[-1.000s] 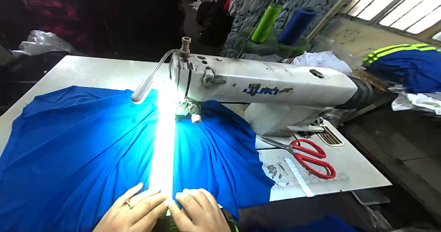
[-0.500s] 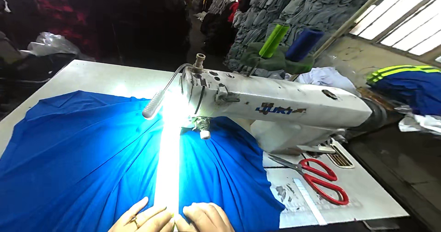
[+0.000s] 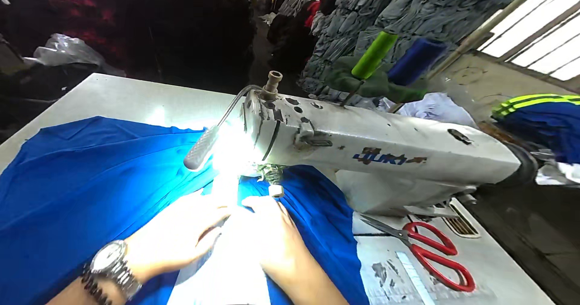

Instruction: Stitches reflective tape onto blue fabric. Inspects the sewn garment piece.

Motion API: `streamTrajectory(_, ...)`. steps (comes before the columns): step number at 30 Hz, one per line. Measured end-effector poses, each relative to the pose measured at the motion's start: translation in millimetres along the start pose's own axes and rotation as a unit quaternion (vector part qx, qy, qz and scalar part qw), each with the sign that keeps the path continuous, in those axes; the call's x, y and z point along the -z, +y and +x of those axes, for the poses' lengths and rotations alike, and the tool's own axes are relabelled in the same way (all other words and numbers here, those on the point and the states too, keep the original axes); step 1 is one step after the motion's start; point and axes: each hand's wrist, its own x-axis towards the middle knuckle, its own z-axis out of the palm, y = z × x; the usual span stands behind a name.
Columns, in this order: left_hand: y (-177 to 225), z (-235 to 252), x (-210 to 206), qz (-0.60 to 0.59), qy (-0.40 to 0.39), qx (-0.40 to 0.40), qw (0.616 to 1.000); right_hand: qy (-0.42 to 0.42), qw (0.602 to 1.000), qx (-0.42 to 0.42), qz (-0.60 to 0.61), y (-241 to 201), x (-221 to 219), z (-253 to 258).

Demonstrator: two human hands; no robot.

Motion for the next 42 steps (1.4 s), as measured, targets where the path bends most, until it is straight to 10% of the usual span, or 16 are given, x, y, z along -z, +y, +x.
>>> streamTrajectory(6, -24, 34, 10, -0.027, -0.036, 0.065, 0.997, -0.054, 0.997, -0.061, 0.003, 6, 6, 20)
streamTrajectory(12, -28, 38, 8, -0.03, -0.037, 0.085, 0.995, 0.196, 0.98, -0.022, 0.016, 42, 73, -47)
streamTrajectory(17, -24, 37, 9, -0.019, -0.04, 0.094, 0.995, 0.356, 0.923, -0.094, -0.115, 162, 200, -64)
streamTrajectory(24, -24, 36, 8, 0.001, -0.028, 0.088, 0.996, 0.14, 0.871, -0.461, -0.091, 286, 267, -27)
streamTrajectory(31, -25, 35, 5, 0.007, -0.016, 0.087, 0.996, 0.384, 0.837, -0.39, -0.005, 279, 198, -94)
streamTrajectory(37, -22, 39, 7, 0.03, 0.008, 0.058, 0.998, 0.437, 0.855, -0.28, -0.026, 224, 152, -123)
streamTrajectory(39, -20, 45, 6, 0.072, 0.034, 0.055, 0.995, 0.371, 0.913, -0.169, -0.025, 156, 123, -115)
streamTrajectory(42, -20, 53, 14, 0.07, -0.06, 0.131, 0.987, 0.041, 0.99, -0.113, 0.073, 75, 71, -79)
